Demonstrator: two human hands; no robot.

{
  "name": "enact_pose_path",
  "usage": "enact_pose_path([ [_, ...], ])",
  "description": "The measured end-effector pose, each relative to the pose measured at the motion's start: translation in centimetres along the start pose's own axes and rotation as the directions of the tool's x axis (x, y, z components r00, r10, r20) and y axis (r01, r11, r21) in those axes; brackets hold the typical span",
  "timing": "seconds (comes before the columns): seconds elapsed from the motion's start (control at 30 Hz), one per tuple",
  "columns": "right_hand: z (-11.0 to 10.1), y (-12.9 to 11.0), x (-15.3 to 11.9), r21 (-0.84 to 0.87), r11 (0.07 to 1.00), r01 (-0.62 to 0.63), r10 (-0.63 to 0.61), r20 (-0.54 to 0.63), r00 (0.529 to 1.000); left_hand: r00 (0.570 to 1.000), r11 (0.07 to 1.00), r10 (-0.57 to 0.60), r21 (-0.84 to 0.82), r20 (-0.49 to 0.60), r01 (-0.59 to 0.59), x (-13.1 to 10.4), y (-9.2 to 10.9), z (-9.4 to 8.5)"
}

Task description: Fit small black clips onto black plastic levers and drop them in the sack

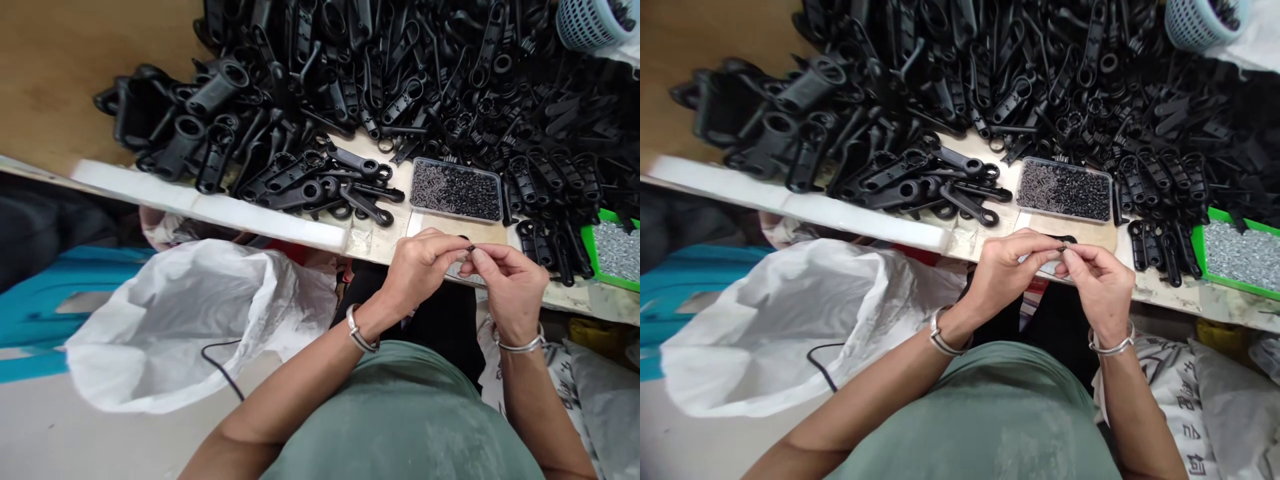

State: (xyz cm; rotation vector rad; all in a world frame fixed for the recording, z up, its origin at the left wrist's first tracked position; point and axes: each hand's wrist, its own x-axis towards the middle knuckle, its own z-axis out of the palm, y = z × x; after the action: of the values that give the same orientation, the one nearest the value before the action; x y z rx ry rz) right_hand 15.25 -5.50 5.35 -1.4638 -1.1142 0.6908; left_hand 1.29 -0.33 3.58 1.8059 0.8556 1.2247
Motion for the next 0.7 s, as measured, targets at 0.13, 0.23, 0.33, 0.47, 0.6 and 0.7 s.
enact_pose_path([
  [0.13,-0.35,0.46,-0.10,0.137,0.988,-0.073,0.064,0.075,0.995,0.991,0.981,-0.136,-0.138,0.010,0.136,-0.21,0.18,-0.21],
  [0.23,-0.42,0.49,-0.07,0.161,0.980,-0.113,0.096,0.115,0.989,0.984,0.966,-0.177,-0.186,0.019,0.177,-0.08,0.35,-0.38],
  [0.33,-0.43,0.46,-0.05,0.160,0.979,-0.127,0.108,0.125,0.986,0.983,0.963,-0.183,-0.196,0.023,0.184,0.00,0.36,-0.42],
  [0.47,-0.31,0.18,-0.13,0.080,0.994,-0.075,0.070,0.066,0.995,0.988,0.971,-0.152,-0.184,0.025,0.154,-0.08,0.25,-0.35],
  [0.6,-0.09,-0.28,-0.23,-0.104,0.994,0.019,-0.021,-0.017,1.000,0.993,0.983,-0.112,-0.143,0.033,0.116,-0.16,0.15,-0.07],
  [0.7,0.00,-0.26,-0.21,-0.258,0.965,0.049,-0.062,-0.042,0.997,0.993,0.989,-0.101,-0.098,0.057,0.107,-0.16,0.04,0.04],
])
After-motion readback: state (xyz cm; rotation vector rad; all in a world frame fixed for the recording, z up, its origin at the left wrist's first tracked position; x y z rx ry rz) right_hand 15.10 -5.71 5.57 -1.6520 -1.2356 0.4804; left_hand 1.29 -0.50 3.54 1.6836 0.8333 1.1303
